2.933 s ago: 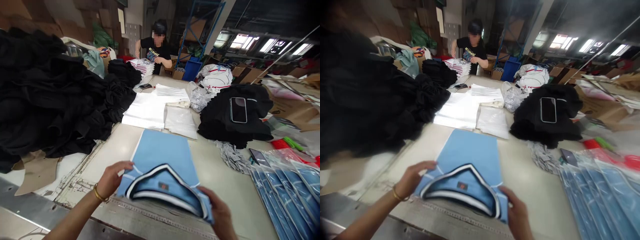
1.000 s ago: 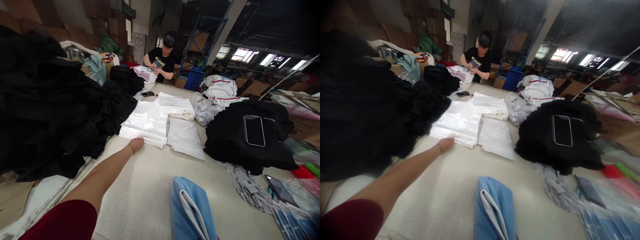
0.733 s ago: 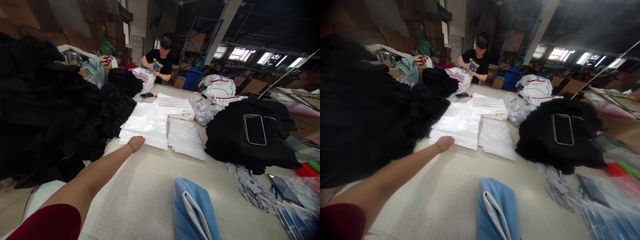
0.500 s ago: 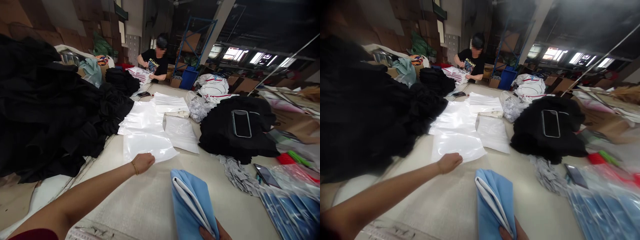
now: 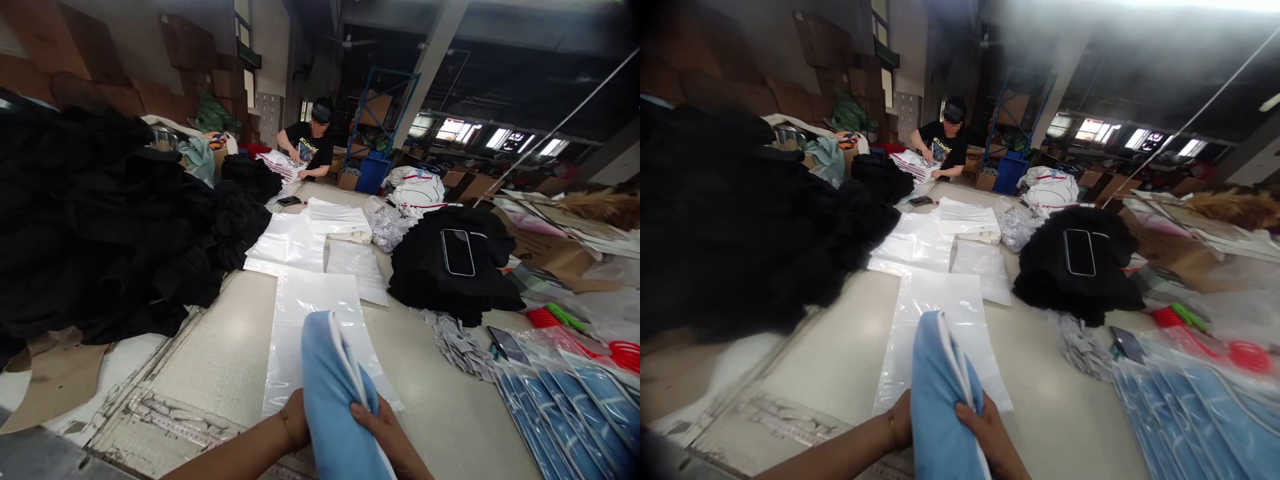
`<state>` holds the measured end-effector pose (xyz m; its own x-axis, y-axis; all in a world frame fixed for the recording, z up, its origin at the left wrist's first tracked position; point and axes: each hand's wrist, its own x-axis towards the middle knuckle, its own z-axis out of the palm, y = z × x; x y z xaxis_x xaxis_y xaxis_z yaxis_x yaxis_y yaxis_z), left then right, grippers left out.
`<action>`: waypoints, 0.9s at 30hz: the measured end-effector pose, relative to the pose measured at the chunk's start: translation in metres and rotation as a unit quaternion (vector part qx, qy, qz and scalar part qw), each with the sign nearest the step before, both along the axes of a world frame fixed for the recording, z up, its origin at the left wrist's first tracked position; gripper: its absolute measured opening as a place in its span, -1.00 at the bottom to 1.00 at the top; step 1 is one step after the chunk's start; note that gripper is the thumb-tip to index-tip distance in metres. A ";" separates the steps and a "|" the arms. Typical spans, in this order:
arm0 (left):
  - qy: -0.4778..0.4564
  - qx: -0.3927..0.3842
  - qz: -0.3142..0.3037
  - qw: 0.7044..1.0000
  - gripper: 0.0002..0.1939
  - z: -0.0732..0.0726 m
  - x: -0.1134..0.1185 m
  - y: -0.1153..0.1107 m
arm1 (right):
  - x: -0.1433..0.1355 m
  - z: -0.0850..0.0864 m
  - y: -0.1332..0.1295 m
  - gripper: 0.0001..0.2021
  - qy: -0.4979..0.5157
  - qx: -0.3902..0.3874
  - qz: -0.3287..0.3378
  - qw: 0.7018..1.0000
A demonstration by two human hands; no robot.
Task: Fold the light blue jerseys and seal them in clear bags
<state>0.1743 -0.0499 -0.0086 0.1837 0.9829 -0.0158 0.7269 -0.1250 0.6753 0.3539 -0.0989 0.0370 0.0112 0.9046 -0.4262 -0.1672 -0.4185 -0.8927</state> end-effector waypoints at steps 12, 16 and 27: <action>-0.112 0.010 -0.301 0.947 -0.35 -0.017 -0.041 -0.002 | 0.044 0.041 -0.025 -0.42 0.014 -0.031 0.062 0.998; -0.138 -0.004 -0.251 0.958 -0.21 0.011 -0.035 0.022 | 0.044 0.054 -0.040 -0.52 -0.037 0.025 0.252 0.967; 0.132 0.225 -0.425 0.867 0.02 0.035 -0.018 -0.012 | 0.050 0.033 -0.039 -0.50 -0.164 0.046 0.135 0.976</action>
